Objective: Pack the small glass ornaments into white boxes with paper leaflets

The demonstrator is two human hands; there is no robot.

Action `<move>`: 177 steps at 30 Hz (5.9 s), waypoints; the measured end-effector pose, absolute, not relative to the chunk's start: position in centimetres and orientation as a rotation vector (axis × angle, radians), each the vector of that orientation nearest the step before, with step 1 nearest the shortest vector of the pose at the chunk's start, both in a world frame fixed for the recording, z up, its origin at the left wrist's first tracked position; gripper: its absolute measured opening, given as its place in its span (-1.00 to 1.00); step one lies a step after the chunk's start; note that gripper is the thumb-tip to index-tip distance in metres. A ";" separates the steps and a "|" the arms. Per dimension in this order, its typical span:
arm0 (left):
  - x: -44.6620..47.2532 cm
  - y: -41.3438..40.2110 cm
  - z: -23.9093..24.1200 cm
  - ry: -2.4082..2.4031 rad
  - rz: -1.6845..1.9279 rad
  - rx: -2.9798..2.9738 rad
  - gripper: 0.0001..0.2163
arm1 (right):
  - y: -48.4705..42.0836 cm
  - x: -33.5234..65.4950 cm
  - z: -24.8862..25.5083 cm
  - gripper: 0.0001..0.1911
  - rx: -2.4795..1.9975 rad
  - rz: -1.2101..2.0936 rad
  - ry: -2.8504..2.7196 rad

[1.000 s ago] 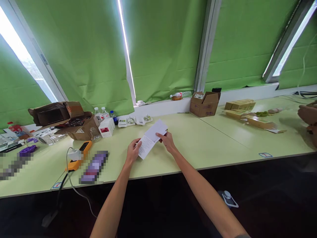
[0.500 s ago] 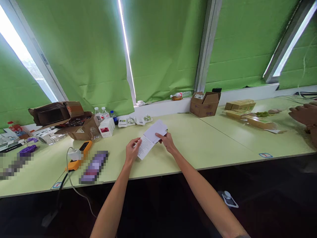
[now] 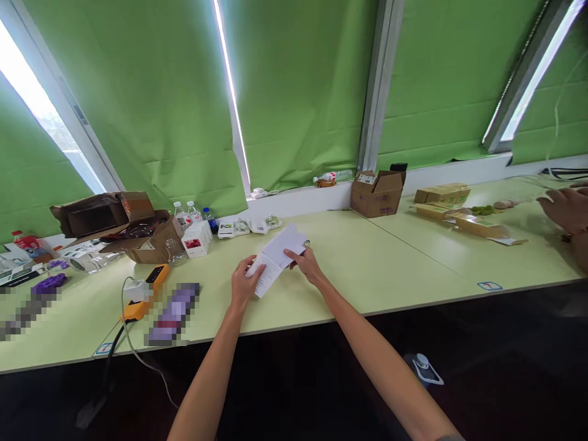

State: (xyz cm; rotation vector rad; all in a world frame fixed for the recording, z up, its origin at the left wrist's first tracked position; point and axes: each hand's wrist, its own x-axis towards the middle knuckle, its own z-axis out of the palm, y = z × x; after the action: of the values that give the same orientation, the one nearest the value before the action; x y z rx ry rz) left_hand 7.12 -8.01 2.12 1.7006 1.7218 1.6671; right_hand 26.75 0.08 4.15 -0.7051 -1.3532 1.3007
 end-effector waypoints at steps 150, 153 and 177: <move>10.1 -10.3 2.3 2.327 1.474 2.382 -0.31 | -0.6 27.0 4.0 -0.61 -0.497 1.363 -1.699; 10.1 -10.4 2.2 2.296 1.506 2.387 -0.33 | -0.7 27.0 4.1 -0.64 -0.484 1.402 -1.680; 10.0 -10.5 1.7 1.801 1.793 2.224 -0.63 | -0.9 26.8 4.3 -0.73 -0.404 1.308 -1.677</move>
State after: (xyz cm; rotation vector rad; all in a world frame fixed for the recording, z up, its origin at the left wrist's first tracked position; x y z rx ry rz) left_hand 9.99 -10.47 1.69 2.2236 1.8011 1.7934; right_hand 26.79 -0.93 4.29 -0.4043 -1.6774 1.3076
